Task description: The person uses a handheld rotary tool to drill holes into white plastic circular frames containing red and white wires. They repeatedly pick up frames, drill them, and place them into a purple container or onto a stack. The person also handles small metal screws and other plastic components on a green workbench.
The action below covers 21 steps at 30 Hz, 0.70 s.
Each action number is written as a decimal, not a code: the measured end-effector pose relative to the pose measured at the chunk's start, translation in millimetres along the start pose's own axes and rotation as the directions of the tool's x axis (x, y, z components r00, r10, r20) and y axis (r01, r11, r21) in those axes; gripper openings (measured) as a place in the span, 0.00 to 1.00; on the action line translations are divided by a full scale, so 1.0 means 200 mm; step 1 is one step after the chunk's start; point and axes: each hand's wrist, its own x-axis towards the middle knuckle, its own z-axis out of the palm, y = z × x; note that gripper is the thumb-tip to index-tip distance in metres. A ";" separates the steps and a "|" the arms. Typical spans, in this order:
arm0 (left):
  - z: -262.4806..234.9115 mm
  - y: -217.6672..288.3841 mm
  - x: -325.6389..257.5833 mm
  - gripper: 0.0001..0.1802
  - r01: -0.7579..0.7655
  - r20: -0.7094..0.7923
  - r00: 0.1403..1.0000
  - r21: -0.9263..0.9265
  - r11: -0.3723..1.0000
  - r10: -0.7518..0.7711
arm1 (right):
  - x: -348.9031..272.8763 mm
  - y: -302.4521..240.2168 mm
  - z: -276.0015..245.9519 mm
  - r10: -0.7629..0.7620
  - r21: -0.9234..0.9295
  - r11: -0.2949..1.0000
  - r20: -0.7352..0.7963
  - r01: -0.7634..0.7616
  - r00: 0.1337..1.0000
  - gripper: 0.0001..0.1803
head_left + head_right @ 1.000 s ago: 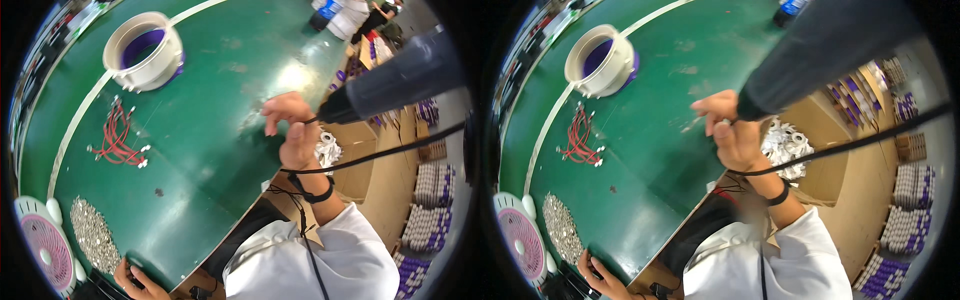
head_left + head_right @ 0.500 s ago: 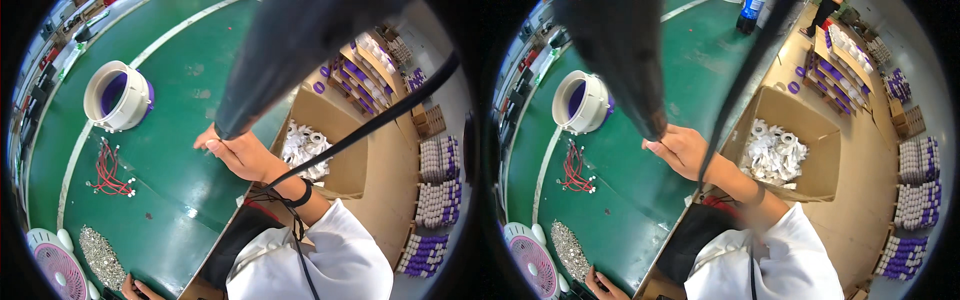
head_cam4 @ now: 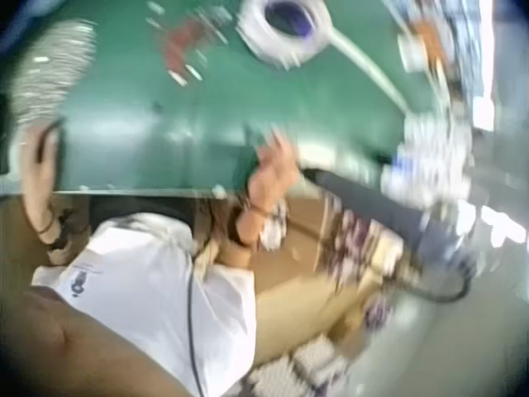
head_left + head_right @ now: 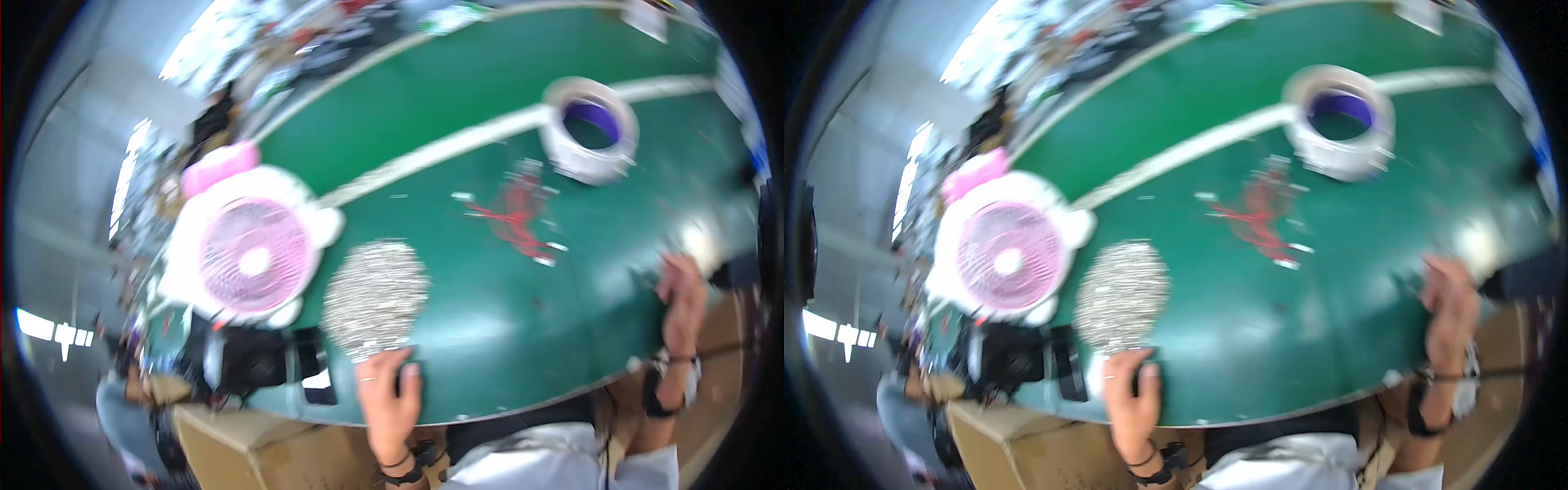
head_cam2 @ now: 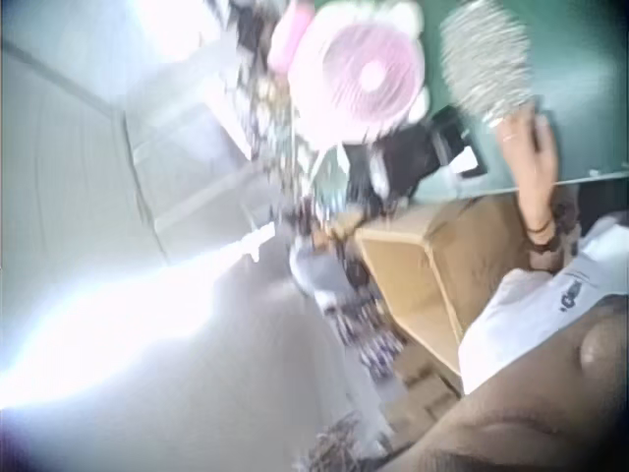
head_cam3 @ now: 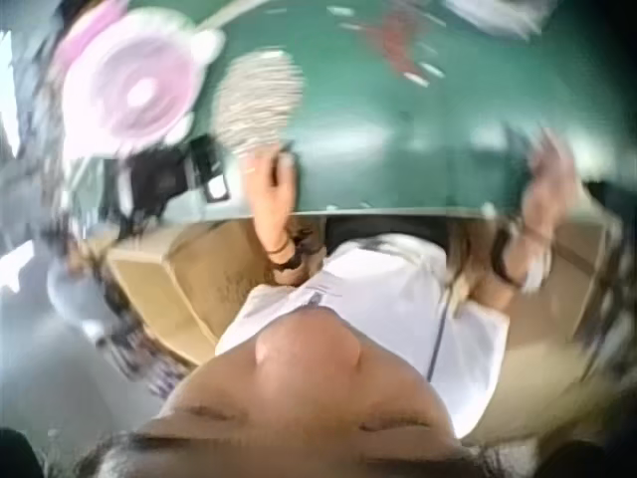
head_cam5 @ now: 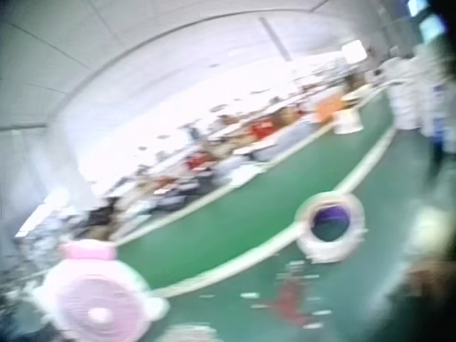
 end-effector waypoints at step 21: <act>-0.05 0.00 -0.06 0.15 0.030 -0.023 0.999 -0.122 0.992 -0.033 | -0.03 -0.01 -0.03 0.077 -0.164 0.982 -0.122 -0.097 0.990 0.32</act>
